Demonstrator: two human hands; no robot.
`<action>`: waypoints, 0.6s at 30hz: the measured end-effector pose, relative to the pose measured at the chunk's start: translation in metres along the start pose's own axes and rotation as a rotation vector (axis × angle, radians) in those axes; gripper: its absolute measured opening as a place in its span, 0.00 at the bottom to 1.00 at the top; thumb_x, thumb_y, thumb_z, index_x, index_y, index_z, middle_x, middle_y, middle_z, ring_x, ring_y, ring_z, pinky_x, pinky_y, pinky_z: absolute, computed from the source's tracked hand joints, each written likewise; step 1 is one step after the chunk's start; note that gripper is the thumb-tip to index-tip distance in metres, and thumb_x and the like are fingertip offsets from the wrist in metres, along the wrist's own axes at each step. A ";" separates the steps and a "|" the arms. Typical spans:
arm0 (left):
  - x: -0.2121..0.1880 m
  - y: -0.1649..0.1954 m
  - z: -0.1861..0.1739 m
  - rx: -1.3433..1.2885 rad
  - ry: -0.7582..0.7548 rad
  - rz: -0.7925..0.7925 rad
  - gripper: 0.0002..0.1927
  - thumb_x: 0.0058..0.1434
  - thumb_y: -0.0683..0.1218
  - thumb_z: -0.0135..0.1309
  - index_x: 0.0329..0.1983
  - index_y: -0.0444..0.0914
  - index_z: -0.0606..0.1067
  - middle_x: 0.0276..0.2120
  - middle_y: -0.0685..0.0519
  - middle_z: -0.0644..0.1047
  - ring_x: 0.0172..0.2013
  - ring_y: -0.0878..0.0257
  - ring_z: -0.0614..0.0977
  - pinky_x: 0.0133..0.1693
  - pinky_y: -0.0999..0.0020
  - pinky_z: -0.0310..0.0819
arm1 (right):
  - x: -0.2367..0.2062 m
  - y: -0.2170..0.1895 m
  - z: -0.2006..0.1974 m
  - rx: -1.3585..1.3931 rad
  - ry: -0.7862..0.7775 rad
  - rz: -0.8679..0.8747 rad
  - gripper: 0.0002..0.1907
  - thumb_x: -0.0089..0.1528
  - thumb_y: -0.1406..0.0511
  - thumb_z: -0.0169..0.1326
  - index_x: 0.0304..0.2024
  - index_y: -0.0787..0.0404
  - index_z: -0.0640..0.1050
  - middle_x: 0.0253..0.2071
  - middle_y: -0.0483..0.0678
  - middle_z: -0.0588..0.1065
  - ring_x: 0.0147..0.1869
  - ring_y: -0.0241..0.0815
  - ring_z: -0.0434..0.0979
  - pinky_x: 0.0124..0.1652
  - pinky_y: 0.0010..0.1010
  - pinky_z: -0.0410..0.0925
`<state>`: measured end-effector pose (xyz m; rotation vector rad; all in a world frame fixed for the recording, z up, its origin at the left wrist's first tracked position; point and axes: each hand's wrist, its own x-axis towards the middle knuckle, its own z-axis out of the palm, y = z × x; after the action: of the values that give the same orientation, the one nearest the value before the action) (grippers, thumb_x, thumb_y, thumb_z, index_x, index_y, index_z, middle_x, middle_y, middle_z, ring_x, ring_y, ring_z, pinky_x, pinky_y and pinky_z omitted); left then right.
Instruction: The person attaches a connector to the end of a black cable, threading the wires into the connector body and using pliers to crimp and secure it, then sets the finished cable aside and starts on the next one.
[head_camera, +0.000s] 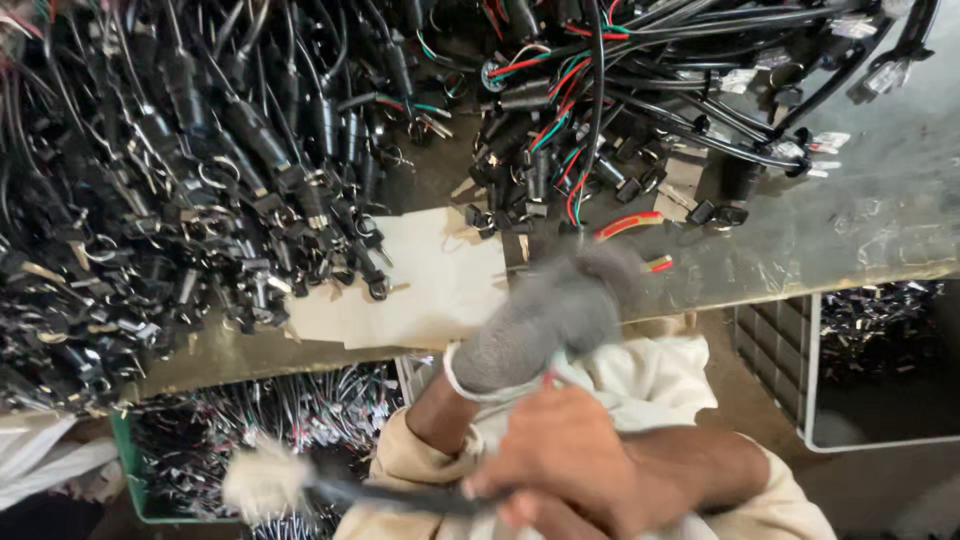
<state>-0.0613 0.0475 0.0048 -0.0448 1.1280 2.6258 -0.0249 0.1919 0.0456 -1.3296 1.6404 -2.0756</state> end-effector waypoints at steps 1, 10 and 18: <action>0.000 0.005 -0.001 -0.009 -0.004 0.018 0.14 0.74 0.49 0.52 0.56 0.36 0.71 0.34 0.55 0.73 0.34 0.66 0.73 0.37 0.69 0.68 | 0.000 0.000 -0.002 -0.035 -0.089 -0.046 0.13 0.77 0.63 0.47 0.54 0.67 0.77 0.38 0.47 0.76 0.37 0.45 0.73 0.35 0.38 0.63; -0.032 0.043 -0.035 -0.180 -0.298 0.176 0.17 0.74 0.55 0.54 0.43 0.36 0.75 0.33 0.49 0.76 0.36 0.58 0.77 0.41 0.62 0.72 | 0.027 0.005 -0.003 -0.803 -0.005 0.401 0.16 0.51 0.69 0.64 0.37 0.63 0.72 0.30 0.52 0.72 0.32 0.52 0.74 0.33 0.42 0.66; -0.037 0.066 -0.006 0.457 -0.291 0.040 0.15 0.73 0.58 0.52 0.41 0.43 0.77 0.33 0.50 0.77 0.34 0.54 0.79 0.41 0.61 0.73 | 0.031 -0.014 -0.027 -0.942 0.302 0.347 0.20 0.68 0.54 0.49 0.51 0.63 0.75 0.52 0.54 0.75 0.56 0.55 0.76 0.53 0.44 0.69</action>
<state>-0.0445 -0.0089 0.0524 0.4394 1.5884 2.2437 -0.0571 0.1967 0.0741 -0.7845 2.9240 -1.3505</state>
